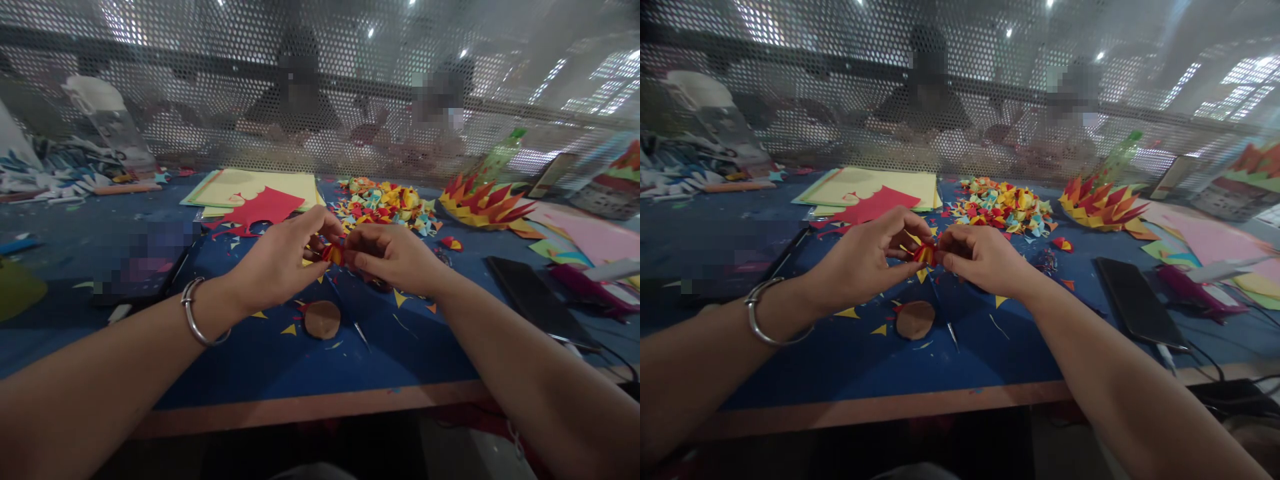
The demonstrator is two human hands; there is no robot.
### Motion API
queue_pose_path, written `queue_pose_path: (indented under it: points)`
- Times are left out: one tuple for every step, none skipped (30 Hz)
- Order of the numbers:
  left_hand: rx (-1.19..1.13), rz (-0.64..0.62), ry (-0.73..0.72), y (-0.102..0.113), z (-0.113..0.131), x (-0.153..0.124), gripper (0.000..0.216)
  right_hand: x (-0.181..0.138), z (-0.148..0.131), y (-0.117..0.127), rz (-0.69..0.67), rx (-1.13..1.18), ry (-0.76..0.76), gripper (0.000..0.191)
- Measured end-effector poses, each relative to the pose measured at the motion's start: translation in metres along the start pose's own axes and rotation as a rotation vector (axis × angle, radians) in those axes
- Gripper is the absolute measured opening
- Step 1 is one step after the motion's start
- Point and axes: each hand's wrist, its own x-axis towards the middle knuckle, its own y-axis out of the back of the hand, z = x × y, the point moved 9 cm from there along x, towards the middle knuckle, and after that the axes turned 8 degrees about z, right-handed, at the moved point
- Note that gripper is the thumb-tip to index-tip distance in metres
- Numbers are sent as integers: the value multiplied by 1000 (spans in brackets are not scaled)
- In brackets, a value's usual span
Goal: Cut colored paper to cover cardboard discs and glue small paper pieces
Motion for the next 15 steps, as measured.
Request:
queue_pose_path:
  points:
    - [6, -1, -13, -1, 2, 0, 30, 0, -1, 0, 1, 9, -7, 9]
    - [-1, -5, -23, -2, 3, -1, 30, 0, -1, 0, 0, 12, -14, 9]
    - [-20, -17, -22, -3, 4, -2, 32, -1, -1, 0, -1, 14, -18, 8]
    - [-52, -31, -11, -4, 3, -2, 35, -1, -1, 0, -4, 17, -17, 7]
    - [-95, -43, 10, -5, 2, -2, 39, -1, -2, 0, -7, 25, -13, 7]
    - [-144, -55, 41, -5, 0, -2, 42, -1, -2, 0, -10, 32, -7, 7]
    - [-193, -63, 76, -6, -3, -2, 44, -1, -2, 0, -11, 35, -1, 7]
    - [-239, -67, 108, -6, -6, -2, 45, -1, -2, 0, -11, 35, 3, 9]
    - [-278, -66, 131, -5, -9, -1, 44, -1, -2, 0, -11, 34, 5, 11]
    - [-309, -63, 147, -5, -11, -1, 42, -1, -2, 0, -13, 33, 2, 12]
    - [-333, -61, 157, -4, -13, 0, 40, -1, -1, 0, -13, 35, -2, 12]
    - [-351, -57, 164, -4, -14, 1, 39, -1, 0, 0, -13, 39, -6, 12]
    - [-367, -53, 170, -4, -15, 2, 38, -1, 0, 0, -11, 44, -6, 12]
    - [-382, -50, 178, -4, -16, 2, 37, -1, -1, 0, -9, 48, -5, 12]
    - [-398, -49, 189, -4, -17, 3, 36, -1, -1, 0, -6, 50, -1, 12]
